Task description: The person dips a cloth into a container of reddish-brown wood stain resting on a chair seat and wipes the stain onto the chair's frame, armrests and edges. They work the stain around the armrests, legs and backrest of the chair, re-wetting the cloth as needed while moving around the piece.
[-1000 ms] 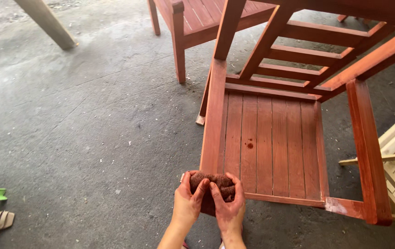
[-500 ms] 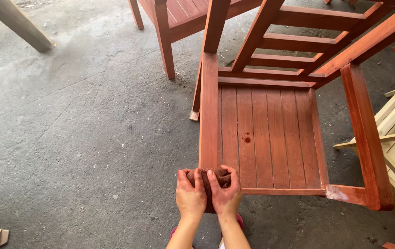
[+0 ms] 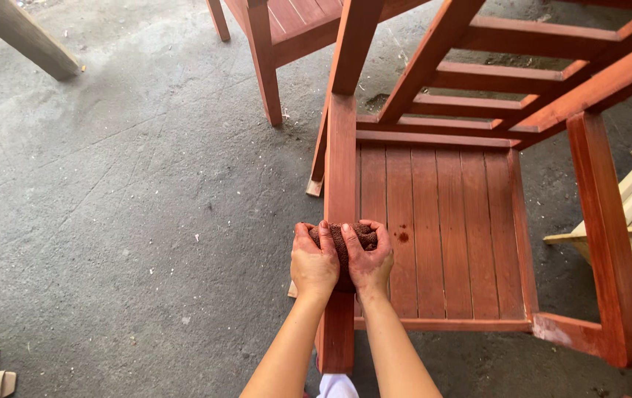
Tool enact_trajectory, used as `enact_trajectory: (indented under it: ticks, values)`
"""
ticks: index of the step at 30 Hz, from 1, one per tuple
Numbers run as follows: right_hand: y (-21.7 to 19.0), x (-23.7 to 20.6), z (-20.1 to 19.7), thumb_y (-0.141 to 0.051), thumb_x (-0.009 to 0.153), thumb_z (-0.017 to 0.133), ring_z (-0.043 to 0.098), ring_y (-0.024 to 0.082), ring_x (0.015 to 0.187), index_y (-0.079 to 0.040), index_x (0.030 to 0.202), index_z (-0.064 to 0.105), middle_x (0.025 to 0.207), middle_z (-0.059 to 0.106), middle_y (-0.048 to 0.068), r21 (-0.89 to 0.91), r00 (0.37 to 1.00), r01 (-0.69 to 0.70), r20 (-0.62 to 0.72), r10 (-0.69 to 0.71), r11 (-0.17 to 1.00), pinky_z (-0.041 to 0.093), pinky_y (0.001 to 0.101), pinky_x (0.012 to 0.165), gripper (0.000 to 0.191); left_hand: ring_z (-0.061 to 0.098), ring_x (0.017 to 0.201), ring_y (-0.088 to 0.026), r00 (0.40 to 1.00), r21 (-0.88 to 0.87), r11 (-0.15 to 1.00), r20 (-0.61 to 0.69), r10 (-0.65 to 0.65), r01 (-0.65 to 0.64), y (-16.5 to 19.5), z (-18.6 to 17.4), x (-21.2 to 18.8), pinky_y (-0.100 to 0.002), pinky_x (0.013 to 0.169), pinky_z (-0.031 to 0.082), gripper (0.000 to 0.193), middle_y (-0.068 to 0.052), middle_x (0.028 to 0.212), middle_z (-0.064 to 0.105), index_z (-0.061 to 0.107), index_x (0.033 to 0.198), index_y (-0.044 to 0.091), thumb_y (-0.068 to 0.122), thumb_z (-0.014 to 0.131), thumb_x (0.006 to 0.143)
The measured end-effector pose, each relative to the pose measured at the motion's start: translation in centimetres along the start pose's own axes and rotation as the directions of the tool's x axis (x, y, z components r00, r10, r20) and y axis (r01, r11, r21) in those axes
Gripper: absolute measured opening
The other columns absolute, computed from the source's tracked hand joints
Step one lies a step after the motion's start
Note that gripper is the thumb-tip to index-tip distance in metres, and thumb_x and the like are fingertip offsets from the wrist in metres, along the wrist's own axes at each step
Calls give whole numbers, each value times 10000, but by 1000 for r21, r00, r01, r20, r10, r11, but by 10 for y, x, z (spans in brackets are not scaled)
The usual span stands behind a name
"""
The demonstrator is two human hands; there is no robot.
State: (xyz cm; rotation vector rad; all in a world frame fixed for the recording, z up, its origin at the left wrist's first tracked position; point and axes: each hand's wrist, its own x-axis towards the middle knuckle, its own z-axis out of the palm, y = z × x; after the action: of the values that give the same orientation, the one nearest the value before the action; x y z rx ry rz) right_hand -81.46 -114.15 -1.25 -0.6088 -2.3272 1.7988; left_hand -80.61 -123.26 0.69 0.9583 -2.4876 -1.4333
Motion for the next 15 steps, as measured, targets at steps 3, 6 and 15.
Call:
enact_trajectory:
  ticks: [3,6,15]
  values:
    - [-13,29,13,-329,821,830,673,122,782,-58,1055,678,870,722,41,15,999,-25,24,24,1000,560,286,712,390,681,894,-440,999,-4,999,15,-45,45,14,11,26,-544,745,521,386,-191,977,705,564,995,71,456,536,988]
    - [-27,60,26,-309,822,826,670,118,789,-61,1051,674,874,723,30,36,998,-42,53,40,998,558,275,721,370,695,889,-423,995,-6,996,28,-91,91,30,24,54,-536,755,529,384,-176,965,716,564,986,80,462,521,991]
    - [-35,164,74,-261,832,839,608,98,766,-62,1029,668,861,668,10,126,996,30,83,-41,992,532,266,695,328,666,896,-471,998,25,999,-56,-35,36,71,73,147,-566,768,503,359,-225,969,709,569,1010,67,416,488,1027]
